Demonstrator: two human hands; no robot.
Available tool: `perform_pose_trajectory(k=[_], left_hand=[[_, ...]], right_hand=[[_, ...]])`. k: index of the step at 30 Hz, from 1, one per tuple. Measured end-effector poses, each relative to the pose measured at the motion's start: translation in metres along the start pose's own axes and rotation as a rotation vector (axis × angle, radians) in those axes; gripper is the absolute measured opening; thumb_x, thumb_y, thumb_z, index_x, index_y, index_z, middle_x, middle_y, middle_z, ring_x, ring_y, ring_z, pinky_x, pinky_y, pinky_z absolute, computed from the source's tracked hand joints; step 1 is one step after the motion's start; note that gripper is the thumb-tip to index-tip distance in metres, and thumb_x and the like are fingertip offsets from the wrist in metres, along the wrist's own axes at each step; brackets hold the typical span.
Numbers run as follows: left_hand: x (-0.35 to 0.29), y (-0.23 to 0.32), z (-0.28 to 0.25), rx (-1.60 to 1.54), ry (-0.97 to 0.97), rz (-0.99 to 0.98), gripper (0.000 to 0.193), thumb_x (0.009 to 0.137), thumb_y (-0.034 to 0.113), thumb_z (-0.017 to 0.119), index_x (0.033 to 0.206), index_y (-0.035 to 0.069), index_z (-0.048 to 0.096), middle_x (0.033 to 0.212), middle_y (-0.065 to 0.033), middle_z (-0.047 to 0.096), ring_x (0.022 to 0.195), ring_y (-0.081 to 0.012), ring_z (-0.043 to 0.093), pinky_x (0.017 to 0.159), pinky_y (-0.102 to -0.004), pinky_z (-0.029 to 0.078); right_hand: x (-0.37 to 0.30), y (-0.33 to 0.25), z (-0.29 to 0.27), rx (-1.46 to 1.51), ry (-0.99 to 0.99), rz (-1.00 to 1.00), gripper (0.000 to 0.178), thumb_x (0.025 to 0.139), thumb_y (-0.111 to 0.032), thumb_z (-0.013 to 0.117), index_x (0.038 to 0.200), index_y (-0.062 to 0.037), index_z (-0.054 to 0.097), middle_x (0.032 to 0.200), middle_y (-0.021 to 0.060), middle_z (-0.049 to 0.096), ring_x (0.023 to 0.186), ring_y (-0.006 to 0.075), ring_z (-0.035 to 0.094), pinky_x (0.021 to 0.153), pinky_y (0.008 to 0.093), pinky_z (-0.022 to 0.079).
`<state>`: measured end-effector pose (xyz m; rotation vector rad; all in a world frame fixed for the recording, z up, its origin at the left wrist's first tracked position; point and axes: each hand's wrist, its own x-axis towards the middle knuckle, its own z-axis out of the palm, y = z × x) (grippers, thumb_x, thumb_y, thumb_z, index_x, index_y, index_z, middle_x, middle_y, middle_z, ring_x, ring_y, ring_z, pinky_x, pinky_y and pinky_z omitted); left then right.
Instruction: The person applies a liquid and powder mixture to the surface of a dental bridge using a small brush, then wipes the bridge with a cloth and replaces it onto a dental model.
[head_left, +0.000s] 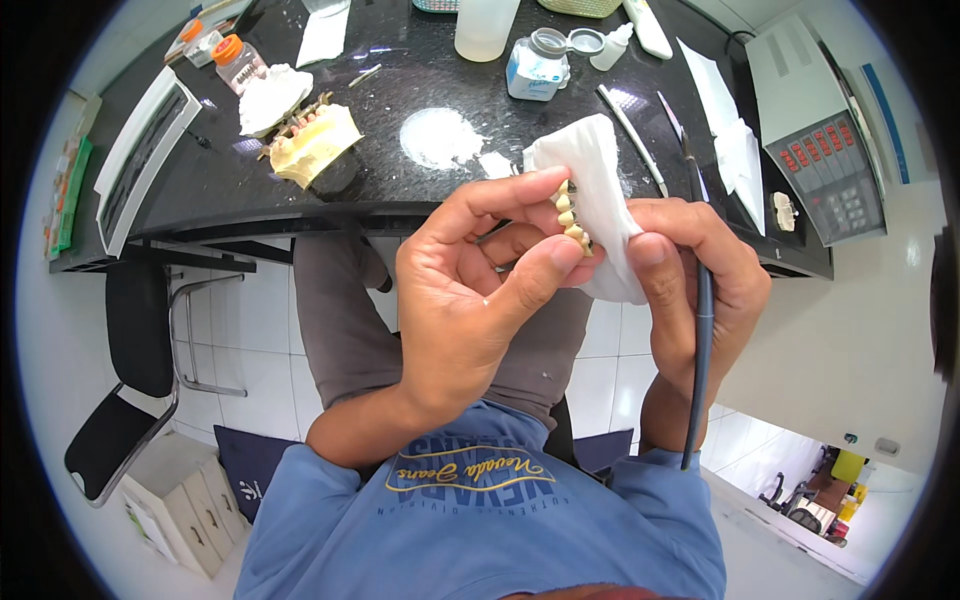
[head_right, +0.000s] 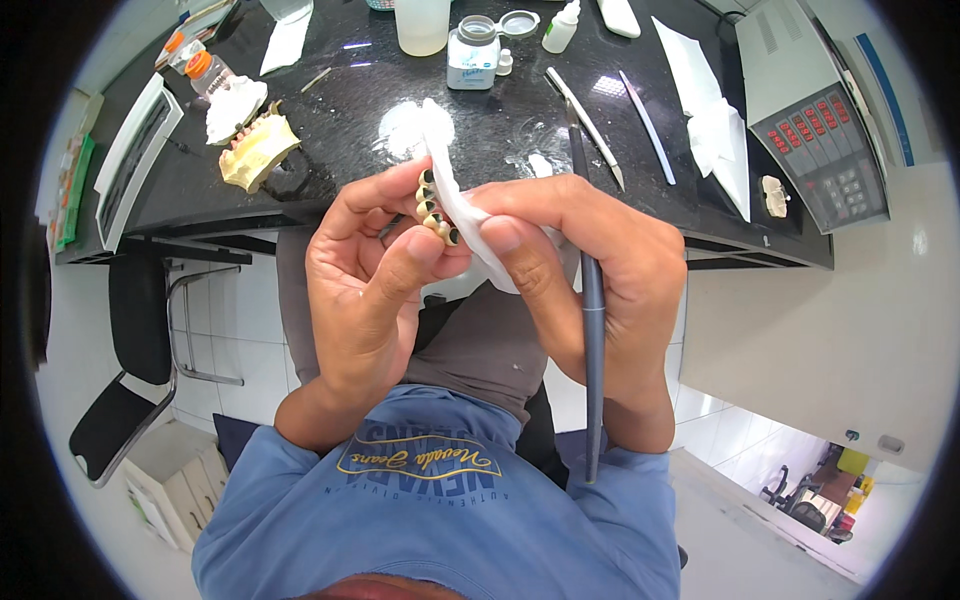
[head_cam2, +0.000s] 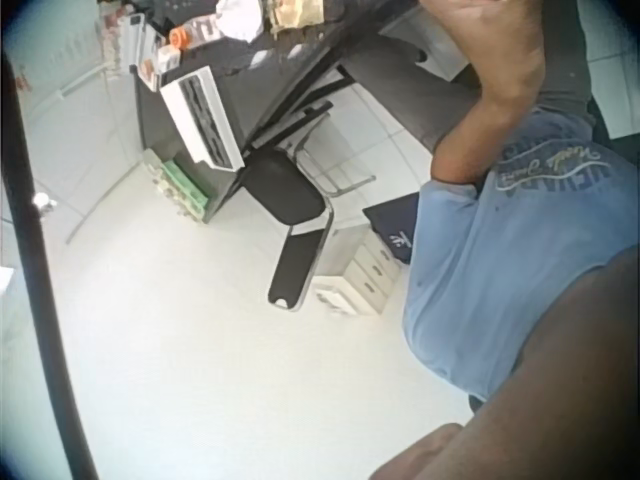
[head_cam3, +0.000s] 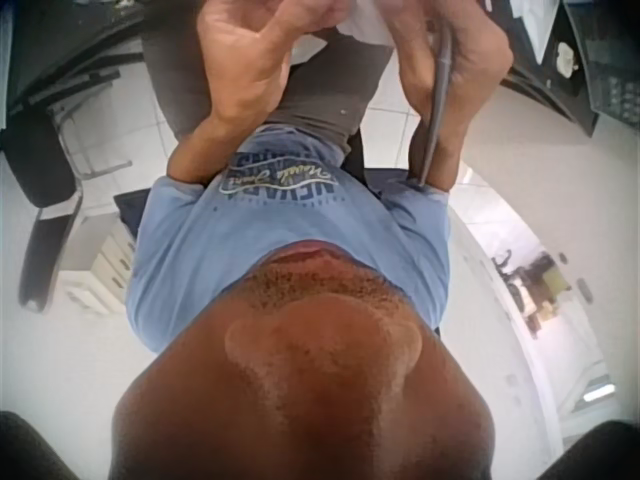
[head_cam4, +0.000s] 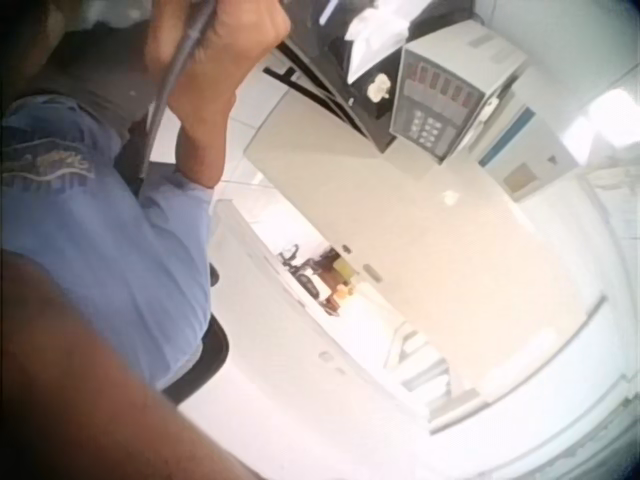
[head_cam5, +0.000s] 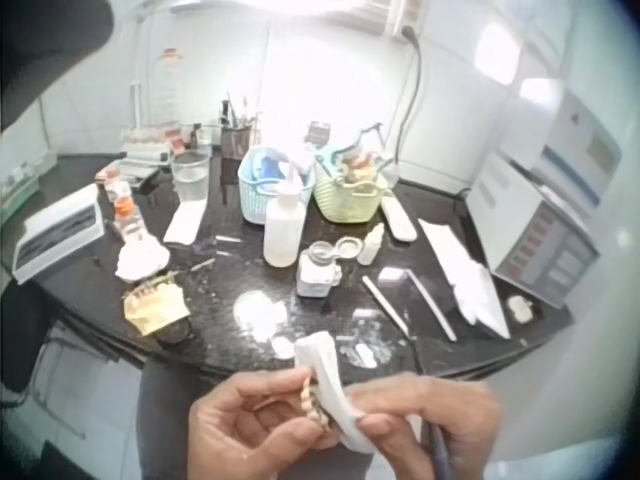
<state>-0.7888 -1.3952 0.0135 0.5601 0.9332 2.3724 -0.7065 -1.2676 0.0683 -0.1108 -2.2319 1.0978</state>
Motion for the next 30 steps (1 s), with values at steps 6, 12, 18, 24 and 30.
perform_pose_trajectory(k=[6,12,18,24,30], left_hand=[[-0.002,0.001,-0.001,0.013,0.000,-0.008,0.042,0.089,0.004,0.068,0.127,-0.005,0.054,0.105,-0.0093,0.060,0.094,-0.0143,0.066,0.082,-0.0271,0.061],[-0.003,0.002,-0.004,0.012,-0.014,-0.027,0.039,0.089,0.002,0.067,0.125,-0.005,0.056,0.104,-0.0076,0.060,0.094,-0.0138,0.066,0.080,-0.0261,0.061],[-0.003,0.003,-0.006,0.039,-0.012,-0.044,0.039,0.088,0.000,0.068,0.125,-0.005,0.057,0.100,-0.0067,0.062,0.093,-0.0133,0.066,0.079,-0.0253,0.062],[-0.003,0.003,-0.009,0.066,-0.009,-0.049,0.039,0.088,0.000,0.067,0.125,-0.005,0.056,0.098,-0.0068,0.062,0.091,-0.0128,0.067,0.079,-0.0251,0.062],[-0.003,0.001,-0.011,0.058,-0.004,-0.055,0.038,0.089,-0.002,0.065,0.126,-0.005,0.056,0.099,-0.0069,0.061,0.090,-0.0121,0.066,0.080,-0.0250,0.061]], right_hand=[[-0.002,0.004,0.003,0.074,-0.026,-0.064,0.008,0.087,-0.003,0.069,0.093,0.0005,0.071,0.089,0.0138,0.073,0.073,0.0178,0.070,0.062,0.0259,0.053],[-0.005,0.001,0.005,0.033,-0.032,-0.083,0.008,0.085,-0.003,0.070,0.093,-0.0003,0.071,0.090,0.0146,0.073,0.074,0.0198,0.071,0.062,0.0264,0.054],[-0.008,0.001,0.007,-0.006,-0.026,-0.073,0.008,0.084,-0.002,0.070,0.092,-0.0008,0.071,0.088,0.0138,0.073,0.074,0.0190,0.071,0.062,0.0267,0.054],[-0.009,0.004,0.012,0.012,-0.015,-0.075,0.007,0.085,-0.001,0.069,0.092,-0.0004,0.071,0.087,0.0132,0.073,0.074,0.0193,0.071,0.063,0.0265,0.054],[-0.009,0.007,0.014,-0.008,-0.015,-0.086,0.007,0.084,0.000,0.068,0.091,0.0000,0.071,0.087,0.0136,0.073,0.074,0.0192,0.071,0.063,0.0265,0.054]])
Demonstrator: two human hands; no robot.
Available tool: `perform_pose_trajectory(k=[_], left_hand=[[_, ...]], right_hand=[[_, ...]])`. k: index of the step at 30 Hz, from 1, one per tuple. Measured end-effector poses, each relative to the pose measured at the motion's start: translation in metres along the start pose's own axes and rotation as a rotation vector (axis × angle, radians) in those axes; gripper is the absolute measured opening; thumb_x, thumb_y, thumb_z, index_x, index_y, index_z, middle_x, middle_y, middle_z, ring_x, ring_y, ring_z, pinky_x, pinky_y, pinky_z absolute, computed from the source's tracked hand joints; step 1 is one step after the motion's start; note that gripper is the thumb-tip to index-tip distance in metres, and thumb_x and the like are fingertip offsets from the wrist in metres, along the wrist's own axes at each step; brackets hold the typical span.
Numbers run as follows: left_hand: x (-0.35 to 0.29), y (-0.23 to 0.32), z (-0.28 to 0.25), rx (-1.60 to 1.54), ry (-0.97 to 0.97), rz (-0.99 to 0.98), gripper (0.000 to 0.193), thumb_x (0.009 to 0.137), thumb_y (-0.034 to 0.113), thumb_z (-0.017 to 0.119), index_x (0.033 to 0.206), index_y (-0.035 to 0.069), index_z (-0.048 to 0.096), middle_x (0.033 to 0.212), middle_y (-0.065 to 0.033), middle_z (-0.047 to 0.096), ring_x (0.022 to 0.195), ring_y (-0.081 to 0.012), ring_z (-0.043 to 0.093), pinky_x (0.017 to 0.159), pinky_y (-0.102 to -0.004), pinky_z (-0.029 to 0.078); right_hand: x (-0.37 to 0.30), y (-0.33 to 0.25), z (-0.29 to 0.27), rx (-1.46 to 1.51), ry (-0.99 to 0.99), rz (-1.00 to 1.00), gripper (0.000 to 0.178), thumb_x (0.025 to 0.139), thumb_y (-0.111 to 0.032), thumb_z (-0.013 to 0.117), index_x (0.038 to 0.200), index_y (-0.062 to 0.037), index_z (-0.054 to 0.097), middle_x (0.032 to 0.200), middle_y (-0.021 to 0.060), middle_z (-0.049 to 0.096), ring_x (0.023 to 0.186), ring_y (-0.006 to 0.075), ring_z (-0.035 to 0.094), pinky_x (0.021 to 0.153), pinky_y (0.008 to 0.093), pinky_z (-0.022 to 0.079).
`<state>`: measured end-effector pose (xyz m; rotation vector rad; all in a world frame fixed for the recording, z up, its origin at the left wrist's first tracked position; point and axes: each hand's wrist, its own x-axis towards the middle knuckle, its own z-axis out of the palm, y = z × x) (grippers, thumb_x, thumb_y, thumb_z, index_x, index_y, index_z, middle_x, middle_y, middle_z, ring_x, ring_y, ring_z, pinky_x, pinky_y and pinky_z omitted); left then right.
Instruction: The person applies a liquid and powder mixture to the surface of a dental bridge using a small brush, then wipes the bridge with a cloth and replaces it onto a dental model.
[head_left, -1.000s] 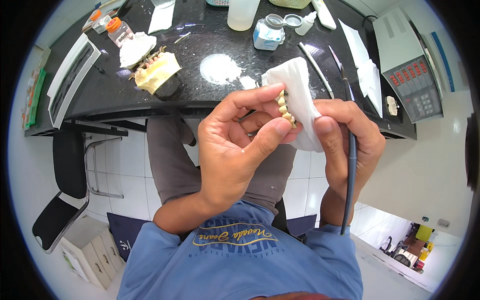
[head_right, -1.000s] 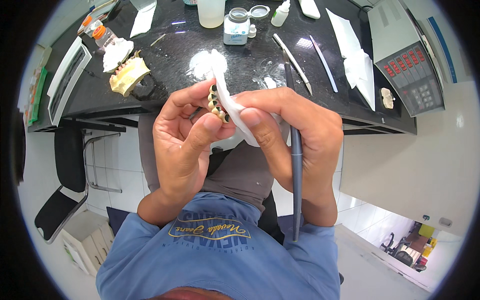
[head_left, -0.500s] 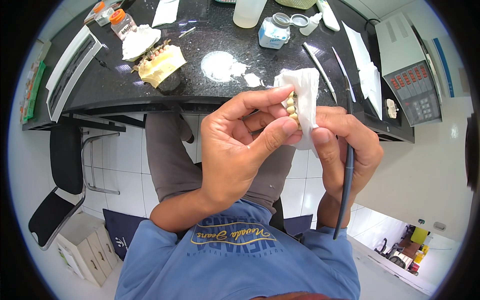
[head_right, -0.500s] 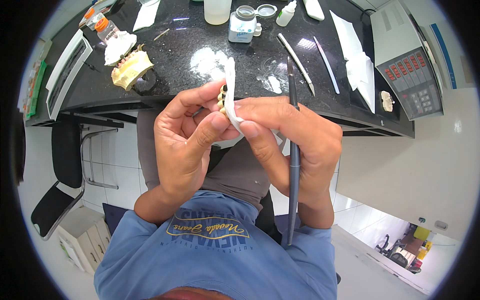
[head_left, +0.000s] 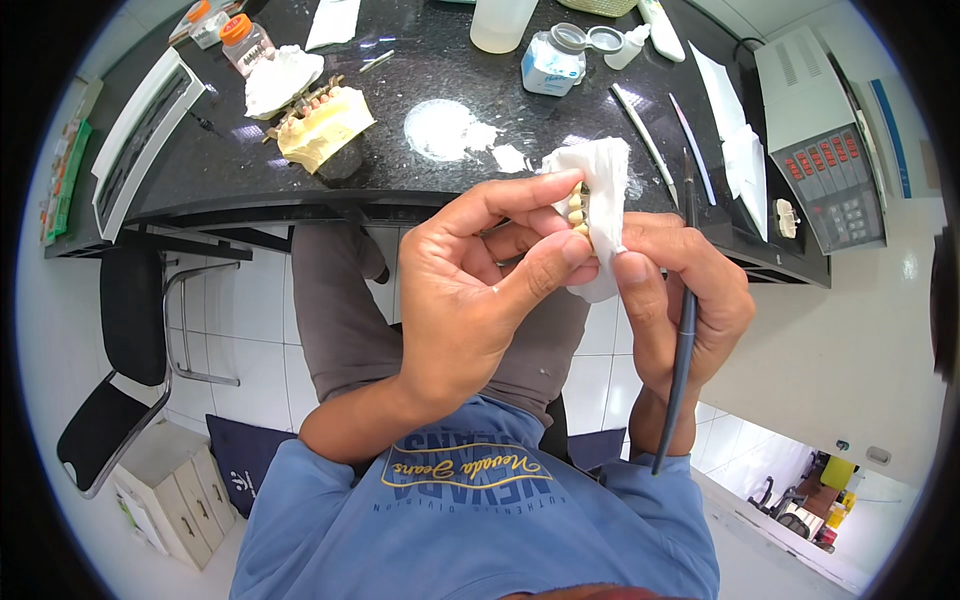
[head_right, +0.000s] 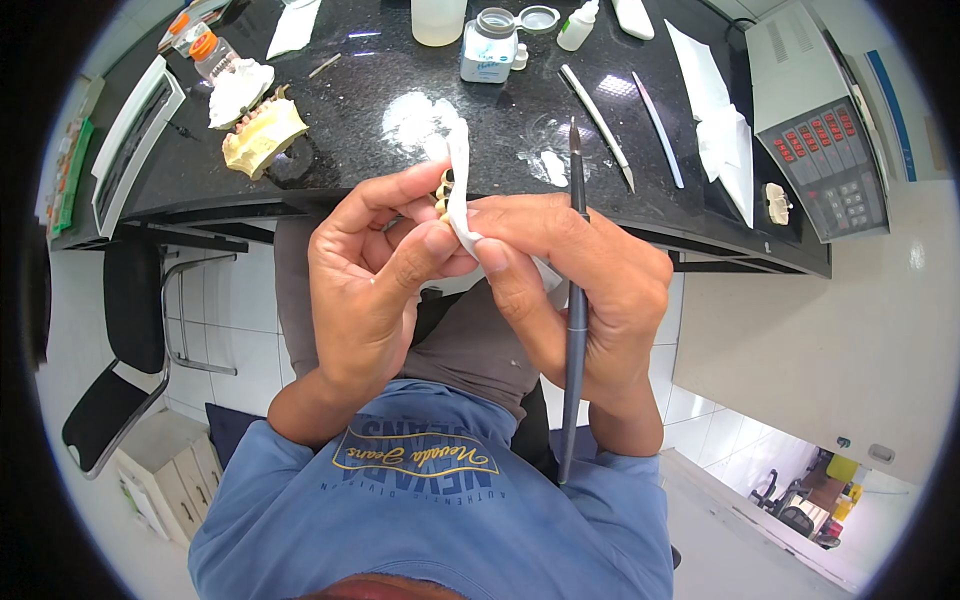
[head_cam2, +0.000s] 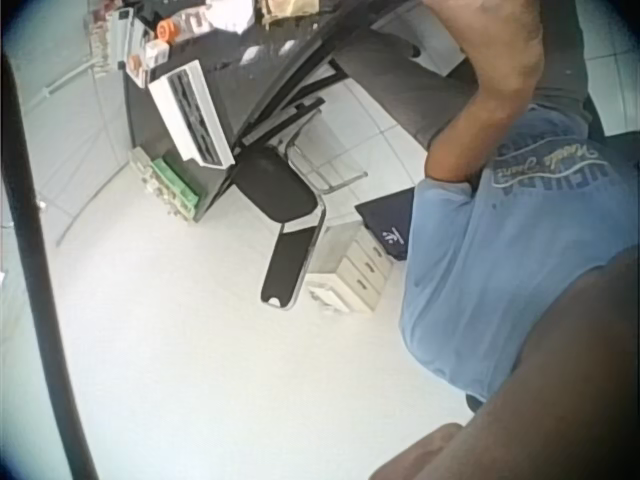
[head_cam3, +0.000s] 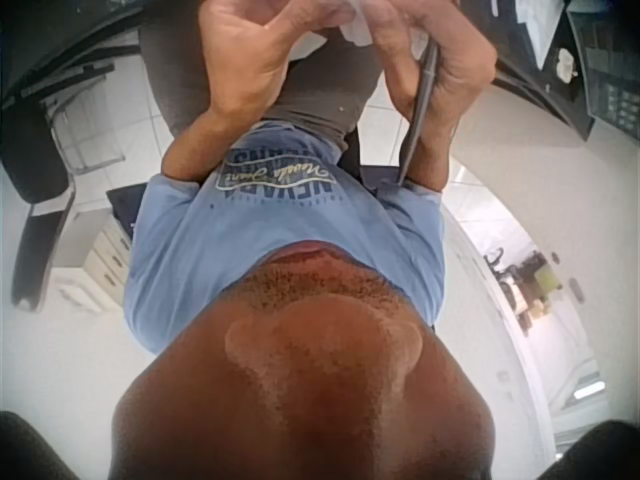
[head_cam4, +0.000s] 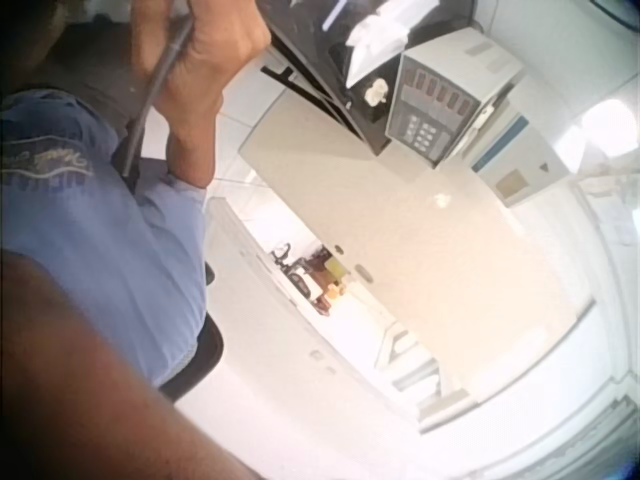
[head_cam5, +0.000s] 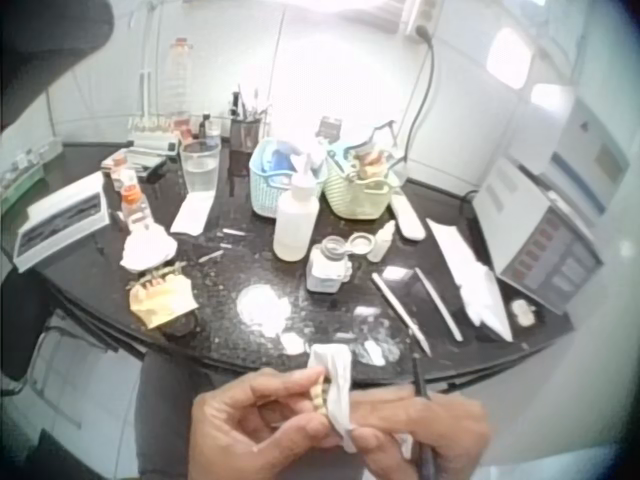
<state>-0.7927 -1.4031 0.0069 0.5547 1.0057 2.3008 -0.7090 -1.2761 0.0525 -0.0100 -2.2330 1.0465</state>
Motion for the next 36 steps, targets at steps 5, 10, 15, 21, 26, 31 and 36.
perform_pose_trajectory(k=[5,10,15,21,26,31,36], left_hand=[[0.001,-0.002,0.002,-0.063,0.050,-0.021,0.033,0.088,-0.003,0.068,0.120,-0.004,0.061,0.093,-0.0062,0.063,0.088,-0.0140,0.067,0.082,-0.0271,0.059],[0.005,-0.007,-0.002,-0.086,0.017,-0.015,0.033,0.088,-0.004,0.067,0.121,-0.005,0.060,0.098,-0.0062,0.060,0.092,-0.0149,0.066,0.085,-0.0296,0.059],[0.006,-0.007,0.002,-0.107,0.007,-0.018,0.035,0.088,-0.005,0.066,0.123,-0.006,0.058,0.100,-0.0068,0.059,0.094,-0.0166,0.066,0.087,-0.0309,0.059],[0.005,0.002,-0.007,-0.012,0.021,0.055,0.042,0.089,0.004,0.068,0.127,-0.005,0.054,0.103,-0.0111,0.061,0.087,-0.0186,0.068,0.079,-0.0302,0.061],[0.004,0.058,-0.035,0.227,-0.055,0.242,0.042,0.090,0.008,0.068,0.128,-0.003,0.052,0.098,-0.0108,0.063,0.085,-0.0195,0.068,0.073,-0.0295,0.058],[0.016,0.118,-0.077,0.632,0.113,0.391,0.046,0.091,0.013,0.068,0.131,-0.004,0.053,0.099,-0.0088,0.062,0.086,-0.0139,0.063,0.075,-0.0245,0.053],[0.053,0.149,-0.102,0.833,0.056,0.199,0.040,0.092,0.014,0.066,0.129,0.000,0.058,0.101,-0.0069,0.062,0.090,-0.0103,0.061,0.082,-0.0239,0.050]], right_hand=[[-0.002,0.006,0.002,0.000,0.024,-0.004,0.008,0.083,0.001,0.068,0.091,0.0005,0.071,0.087,0.0138,0.073,0.073,0.0196,0.071,0.062,0.0248,0.053],[-0.005,0.007,0.003,0.052,0.064,0.076,0.008,0.085,0.000,0.068,0.092,0.0016,0.071,0.086,0.0131,0.073,0.072,0.0150,0.069,0.061,0.0240,0.051],[-0.006,0.004,0.002,0.068,0.174,0.235,0.010,0.090,-0.006,0.066,0.093,0.0018,0.071,0.078,0.0067,0.070,0.066,0.0064,0.059,0.057,0.0208,0.044],[0.015,0.053,-0.025,-0.003,0.580,0.162,0.017,0.094,-0.011,0.063,0.097,0.0034,0.071,0.081,0.0018,0.065,0.076,0.0062,0.057,0.071,0.0203,0.044],[0.043,0.103,-0.110,-0.260,0.757,0.097,0.021,0.095,-0.010,0.061,0.109,0.0043,0.068,0.103,0.0099,0.069,0.090,0.0132,0.065,0.084,0.0264,0.052],[0.063,0.099,-0.089,-0.584,0.650,0.050,0.026,0.097,-0.009,0.058,0.117,0.0061,0.064,0.112,0.0171,0.068,0.106,0.0206,0.065,0.094,0.0319,0.051],[0.069,0.060,-0.031,-0.365,0.529,-0.136,0.023,0.096,-0.003,0.054,0.113,0.0060,0.066,0.111,0.0188,0.069,0.102,0.0222,0.068,0.094,0.0322,0.052]])
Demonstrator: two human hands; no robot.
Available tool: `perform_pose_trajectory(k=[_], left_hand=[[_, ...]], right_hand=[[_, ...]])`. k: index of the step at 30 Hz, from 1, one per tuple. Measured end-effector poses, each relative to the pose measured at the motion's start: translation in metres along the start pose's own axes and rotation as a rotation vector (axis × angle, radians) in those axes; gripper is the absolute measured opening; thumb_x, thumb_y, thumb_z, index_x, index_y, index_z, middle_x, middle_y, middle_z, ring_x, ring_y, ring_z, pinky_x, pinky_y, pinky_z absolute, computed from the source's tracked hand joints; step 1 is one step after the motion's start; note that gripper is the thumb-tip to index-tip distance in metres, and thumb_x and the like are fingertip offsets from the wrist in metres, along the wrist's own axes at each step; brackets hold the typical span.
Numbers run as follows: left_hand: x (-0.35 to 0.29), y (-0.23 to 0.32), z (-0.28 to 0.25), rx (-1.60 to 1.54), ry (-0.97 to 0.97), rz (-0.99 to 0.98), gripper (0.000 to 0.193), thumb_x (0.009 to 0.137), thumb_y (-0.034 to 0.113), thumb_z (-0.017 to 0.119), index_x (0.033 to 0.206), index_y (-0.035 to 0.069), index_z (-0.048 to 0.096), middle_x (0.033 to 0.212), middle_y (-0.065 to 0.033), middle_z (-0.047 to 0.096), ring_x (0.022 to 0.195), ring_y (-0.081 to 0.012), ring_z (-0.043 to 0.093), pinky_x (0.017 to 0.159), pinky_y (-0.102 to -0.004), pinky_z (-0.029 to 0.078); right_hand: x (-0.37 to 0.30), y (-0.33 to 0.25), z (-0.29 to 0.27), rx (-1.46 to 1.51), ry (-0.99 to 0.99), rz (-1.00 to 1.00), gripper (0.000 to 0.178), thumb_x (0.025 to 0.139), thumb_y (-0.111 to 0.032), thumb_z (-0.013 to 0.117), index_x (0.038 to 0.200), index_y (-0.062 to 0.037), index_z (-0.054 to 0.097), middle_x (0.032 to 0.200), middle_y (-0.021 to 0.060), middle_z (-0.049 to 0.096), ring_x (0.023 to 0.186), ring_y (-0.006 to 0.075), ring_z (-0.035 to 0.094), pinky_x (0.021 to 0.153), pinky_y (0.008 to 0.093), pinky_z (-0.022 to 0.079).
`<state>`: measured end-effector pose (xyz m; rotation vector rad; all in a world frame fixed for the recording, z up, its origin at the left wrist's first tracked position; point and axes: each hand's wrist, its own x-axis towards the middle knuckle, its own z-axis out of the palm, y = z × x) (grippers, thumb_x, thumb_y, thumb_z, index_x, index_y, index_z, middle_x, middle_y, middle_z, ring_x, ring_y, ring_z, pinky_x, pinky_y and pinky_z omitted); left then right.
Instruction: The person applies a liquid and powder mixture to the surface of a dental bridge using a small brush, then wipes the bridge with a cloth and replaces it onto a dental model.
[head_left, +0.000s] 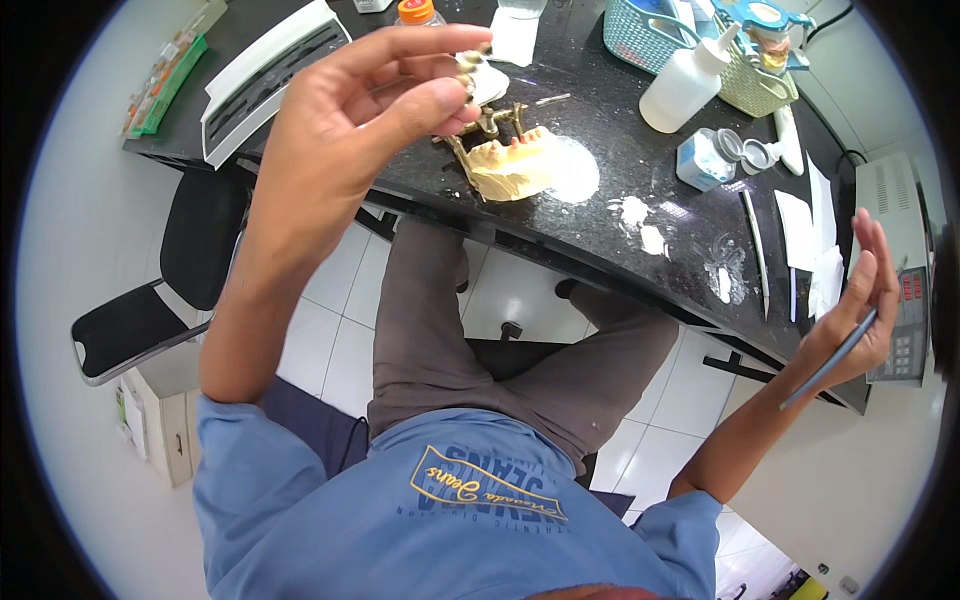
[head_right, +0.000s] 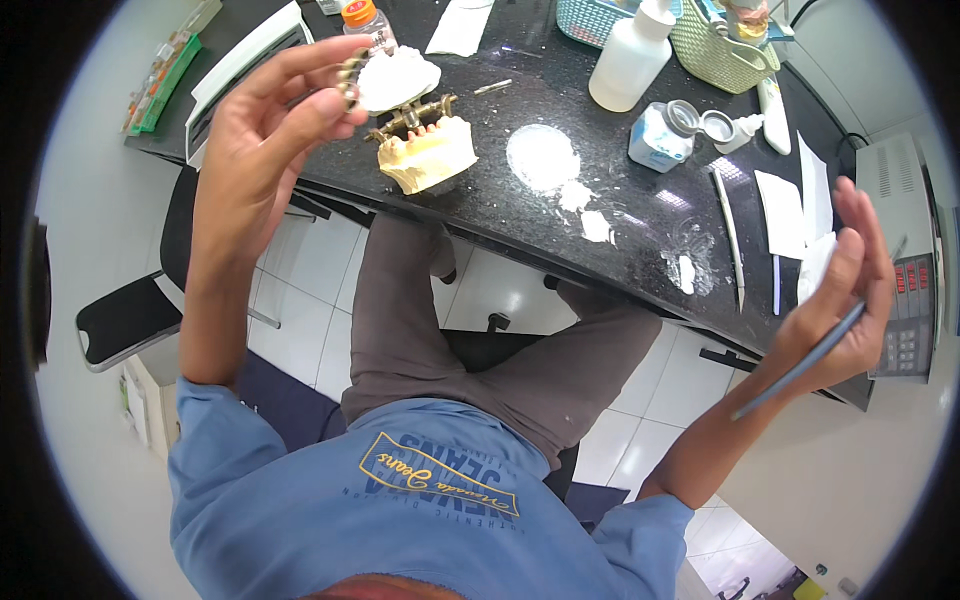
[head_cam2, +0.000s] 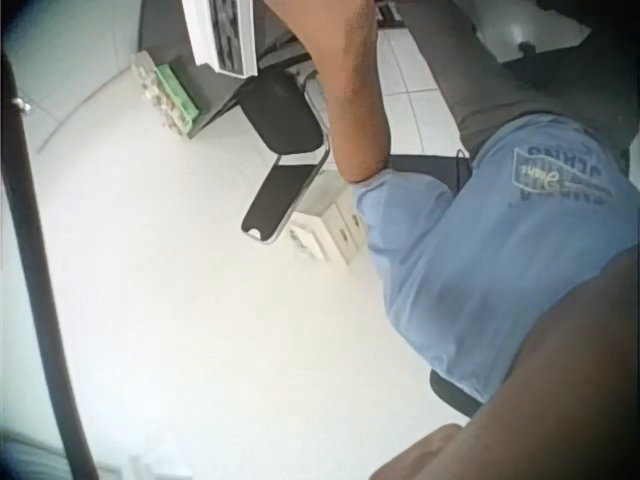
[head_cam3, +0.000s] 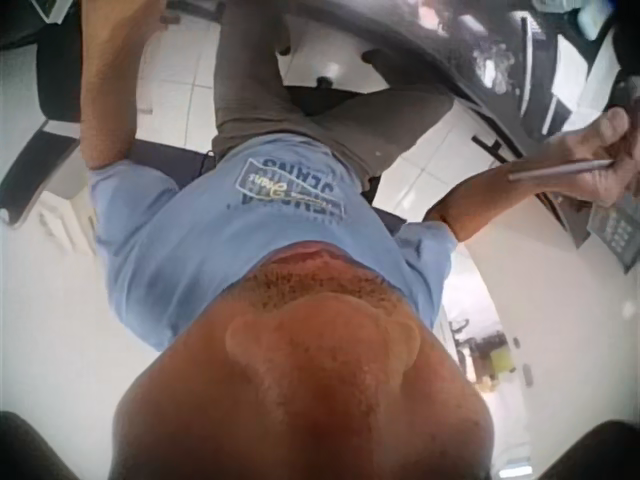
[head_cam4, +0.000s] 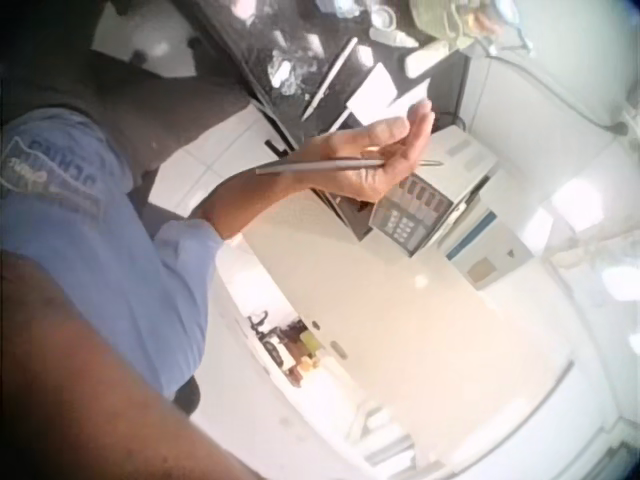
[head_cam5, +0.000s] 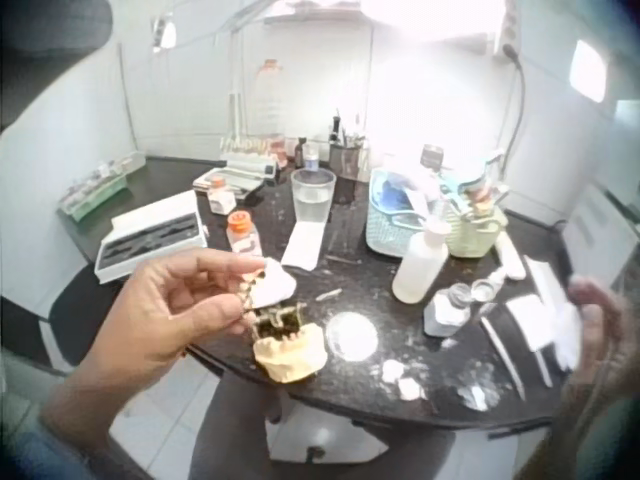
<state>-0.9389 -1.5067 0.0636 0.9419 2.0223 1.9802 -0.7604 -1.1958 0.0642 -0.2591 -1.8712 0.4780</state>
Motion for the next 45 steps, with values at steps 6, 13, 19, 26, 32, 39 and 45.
perform_pose_trajectory(k=[6,13,19,26,32,39,45], left_hand=[[0.013,-0.011,-0.008,0.061,-0.174,-0.078,0.039,0.090,0.010,0.068,0.127,0.001,0.060,0.088,-0.0013,0.064,0.085,-0.0082,0.062,0.081,-0.0243,0.051],[0.018,-0.005,-0.010,0.116,-0.242,-0.080,0.047,0.087,0.007,0.070,0.131,-0.001,0.055,0.087,-0.0030,0.064,0.084,-0.0086,0.063,0.082,-0.0235,0.051],[0.021,0.002,-0.007,0.145,-0.285,-0.087,0.047,0.086,0.007,0.071,0.130,-0.001,0.056,0.088,-0.0029,0.064,0.085,-0.0084,0.062,0.082,-0.0232,0.051],[0.022,-0.005,-0.008,0.085,-0.313,-0.104,0.045,0.086,0.007,0.071,0.128,-0.002,0.057,0.089,-0.0027,0.063,0.087,-0.0080,0.062,0.082,-0.0229,0.050],[0.021,-0.005,-0.007,0.101,-0.317,-0.119,0.042,0.087,0.006,0.070,0.126,-0.002,0.057,0.088,-0.0029,0.063,0.087,-0.0077,0.061,0.082,-0.0232,0.049],[0.020,-0.007,-0.006,0.097,-0.318,-0.120,0.042,0.087,0.008,0.070,0.126,-0.001,0.058,0.088,-0.0029,0.063,0.086,-0.0076,0.061,0.082,-0.0230,0.049],[0.019,-0.009,-0.005,0.092,-0.314,-0.106,0.041,0.088,0.008,0.070,0.126,-0.002,0.057,0.089,-0.0028,0.063,0.086,-0.0075,0.061,0.082,-0.0227,0.049]], right_hand=[[-0.007,-0.062,0.067,0.338,-0.468,0.017,0.021,0.096,-0.005,0.054,0.107,0.0058,0.067,0.099,0.0160,0.072,0.098,0.0216,0.069,0.091,0.0314,0.052],[-0.001,-0.076,0.133,0.641,-0.877,0.054,0.017,0.095,-0.009,0.062,0.105,0.0028,0.069,0.094,0.0106,0.071,0.088,0.0136,0.068,0.081,0.0250,0.052],[0.001,-0.078,0.139,0.748,-1.038,0.206,0.016,0.094,-0.012,0.064,0.101,0.0018,0.069,0.089,0.0055,0.069,0.085,0.0108,0.065,0.077,0.0243,0.050],[-0.001,-0.073,0.137,0.702,-1.069,0.228,0.016,0.094,-0.012,0.064,0.100,0.0019,0.068,0.090,0.0056,0.069,0.087,0.0106,0.064,0.079,0.0245,0.050],[0.000,-0.069,0.137,0.707,-1.112,0.239,0.014,0.094,-0.010,0.063,0.100,0.0021,0.067,0.095,0.0078,0.069,0.090,0.0118,0.064,0.082,0.0256,0.050],[0.000,-0.063,0.137,0.757,-1.140,0.226,0.015,0.094,-0.010,0.063,0.101,0.0027,0.067,0.096,0.0078,0.070,0.091,0.0119,0.064,0.083,0.0262,0.050],[0.003,-0.065,0.137,0.780,-1.169,0.254,0.016,0.093,-0.012,0.065,0.100,0.0022,0.068,0.097,0.0077,0.070,0.090,0.0113,0.063,0.083,0.0263,0.050]])
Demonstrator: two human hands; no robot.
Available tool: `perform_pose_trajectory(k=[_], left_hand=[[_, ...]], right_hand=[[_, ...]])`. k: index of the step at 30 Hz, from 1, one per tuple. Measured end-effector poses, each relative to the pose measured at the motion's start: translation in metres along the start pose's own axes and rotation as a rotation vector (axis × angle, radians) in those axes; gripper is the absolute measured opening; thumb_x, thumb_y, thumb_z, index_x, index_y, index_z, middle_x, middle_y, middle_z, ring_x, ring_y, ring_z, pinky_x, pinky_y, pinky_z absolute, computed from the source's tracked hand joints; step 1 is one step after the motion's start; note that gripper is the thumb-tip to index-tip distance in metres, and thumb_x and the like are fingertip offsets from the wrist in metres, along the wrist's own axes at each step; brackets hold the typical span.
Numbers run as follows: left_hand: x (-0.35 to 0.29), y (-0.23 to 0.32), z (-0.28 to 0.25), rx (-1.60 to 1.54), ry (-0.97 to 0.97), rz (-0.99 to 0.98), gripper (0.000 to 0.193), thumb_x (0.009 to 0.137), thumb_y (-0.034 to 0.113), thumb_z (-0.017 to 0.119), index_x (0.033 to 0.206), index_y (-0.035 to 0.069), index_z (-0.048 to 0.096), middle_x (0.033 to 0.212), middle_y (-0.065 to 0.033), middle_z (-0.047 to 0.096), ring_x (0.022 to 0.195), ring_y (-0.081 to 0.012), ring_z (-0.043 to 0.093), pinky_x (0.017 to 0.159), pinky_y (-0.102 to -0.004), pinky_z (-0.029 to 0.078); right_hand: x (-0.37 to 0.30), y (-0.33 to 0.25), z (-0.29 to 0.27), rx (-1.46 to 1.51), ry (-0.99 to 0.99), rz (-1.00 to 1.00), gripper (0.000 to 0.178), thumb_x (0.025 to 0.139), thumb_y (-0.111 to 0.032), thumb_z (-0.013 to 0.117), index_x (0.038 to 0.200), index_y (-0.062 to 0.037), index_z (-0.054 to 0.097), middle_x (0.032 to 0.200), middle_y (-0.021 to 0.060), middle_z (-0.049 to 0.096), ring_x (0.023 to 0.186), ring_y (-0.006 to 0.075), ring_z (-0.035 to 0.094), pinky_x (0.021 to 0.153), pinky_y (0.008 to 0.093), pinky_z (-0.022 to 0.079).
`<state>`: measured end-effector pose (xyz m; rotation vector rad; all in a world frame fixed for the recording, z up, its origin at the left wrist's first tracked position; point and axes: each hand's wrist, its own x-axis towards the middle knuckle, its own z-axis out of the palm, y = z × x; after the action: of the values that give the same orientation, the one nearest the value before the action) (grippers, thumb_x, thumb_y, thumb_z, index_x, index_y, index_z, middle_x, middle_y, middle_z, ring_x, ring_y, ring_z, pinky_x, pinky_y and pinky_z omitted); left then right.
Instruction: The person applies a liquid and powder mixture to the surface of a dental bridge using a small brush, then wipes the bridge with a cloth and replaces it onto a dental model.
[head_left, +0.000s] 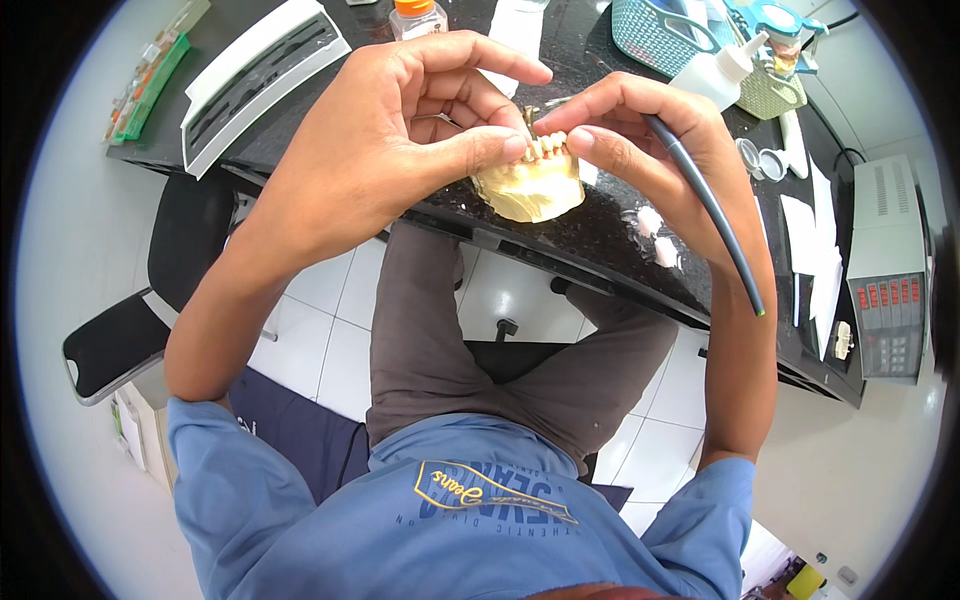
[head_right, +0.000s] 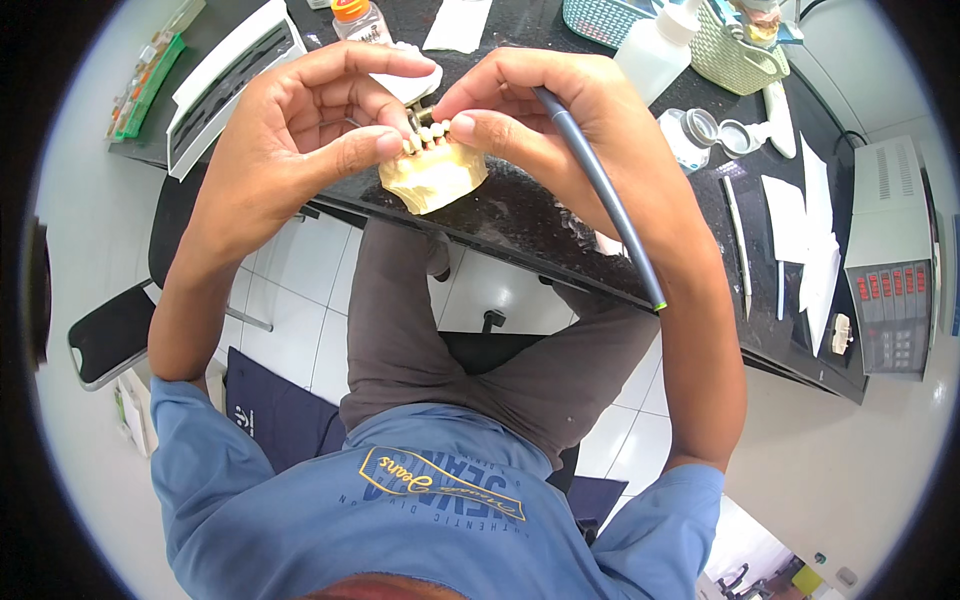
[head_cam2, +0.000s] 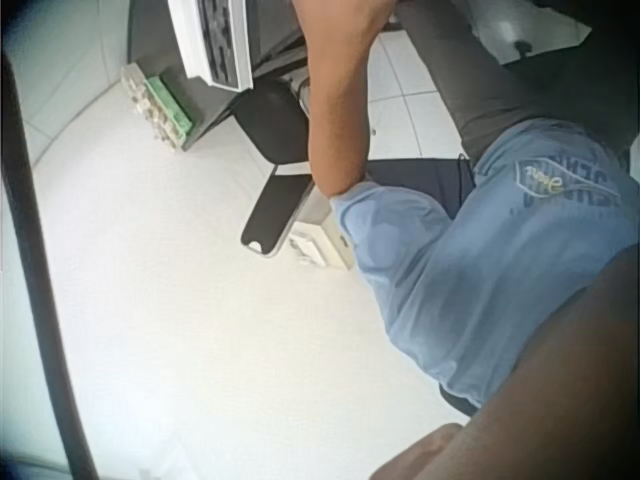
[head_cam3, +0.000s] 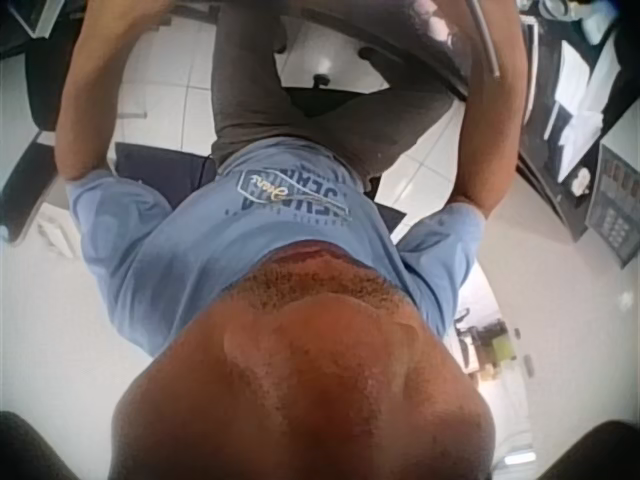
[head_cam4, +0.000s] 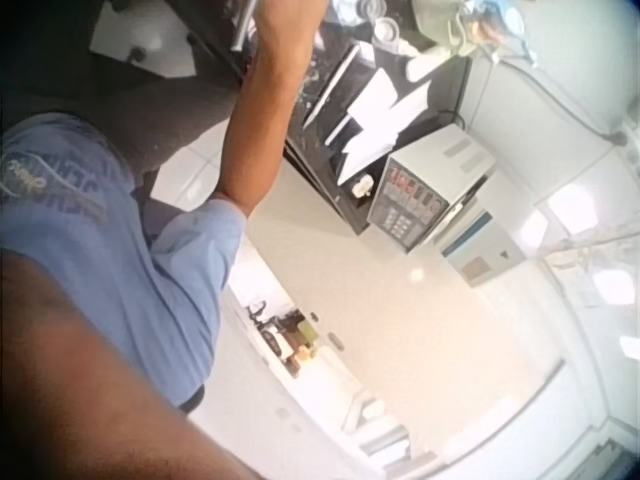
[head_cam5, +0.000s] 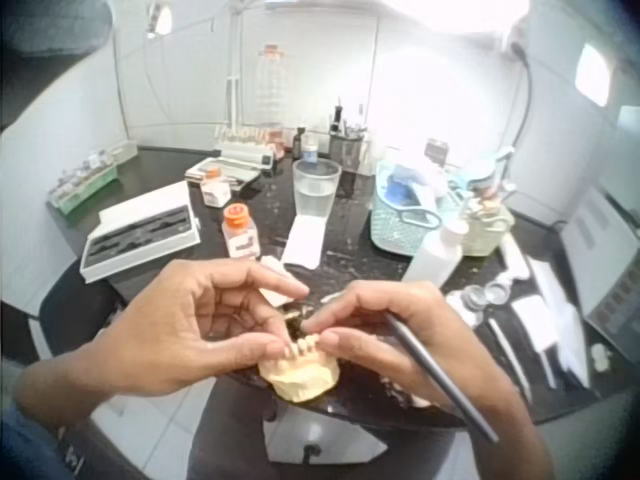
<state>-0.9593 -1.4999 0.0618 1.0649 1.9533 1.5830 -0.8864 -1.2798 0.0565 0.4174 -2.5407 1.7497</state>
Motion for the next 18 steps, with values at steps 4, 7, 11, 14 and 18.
perform_pose_trajectory(k=[4,7,11,14,18], left_hand=[[0.0001,-0.0019,-0.0001,-0.031,-0.007,-0.002,0.042,0.088,0.009,0.070,0.126,-0.002,0.057,0.089,-0.0028,0.062,0.086,-0.0075,0.061,0.082,-0.0228,0.049],[0.0005,-0.0021,-0.0001,-0.032,-0.011,0.001,0.041,0.088,0.009,0.070,0.126,-0.002,0.057,0.089,-0.0028,0.063,0.087,-0.0074,0.061,0.082,-0.0230,0.048],[-0.0007,-0.0032,0.0002,-0.031,-0.006,0.009,0.041,0.088,0.009,0.069,0.126,-0.002,0.057,0.089,-0.0027,0.063,0.087,-0.0074,0.060,0.083,-0.0232,0.048],[0.0001,-0.0042,0.0004,-0.002,-0.004,0.022,0.040,0.088,0.009,0.069,0.125,-0.002,0.058,0.089,-0.0028,0.063,0.087,-0.0077,0.061,0.083,-0.0236,0.048],[-0.0009,-0.0047,0.0013,-0.019,0.001,0.024,0.040,0.088,0.008,0.069,0.125,-0.002,0.058,0.089,-0.0031,0.064,0.088,-0.0080,0.062,0.084,-0.0242,0.049]], right_hand=[[0.0005,0.0023,-0.0014,-0.015,-0.016,0.006,0.017,0.093,-0.013,0.065,0.100,0.0018,0.068,0.096,0.0076,0.070,0.090,0.0114,0.063,0.082,0.0263,0.050],[0.0006,0.0032,-0.0014,-0.032,-0.003,-0.022,0.017,0.094,-0.014,0.064,0.099,0.0018,0.068,0.095,0.0074,0.070,0.088,0.0114,0.063,0.080,0.0263,0.050],[0.0016,0.0044,-0.0009,-0.042,0.003,-0.037,0.016,0.094,-0.013,0.064,0.099,0.0018,0.069,0.094,0.0072,0.070,0.087,0.0111,0.062,0.079,0.0263,0.050],[0.0014,0.0026,-0.0026,-0.058,-0.010,-0.025,0.016,0.093,-0.013,0.064,0.098,0.0015,0.069,0.094,0.0067,0.070,0.086,0.0107,0.061,0.079,0.0263,0.050],[0.0025,0.0025,-0.0041,-0.072,-0.018,-0.035,0.016,0.093,-0.014,0.065,0.098,0.0006,0.069,0.092,0.0061,0.070,0.085,0.0105,0.061,0.078,0.0263,0.050]])
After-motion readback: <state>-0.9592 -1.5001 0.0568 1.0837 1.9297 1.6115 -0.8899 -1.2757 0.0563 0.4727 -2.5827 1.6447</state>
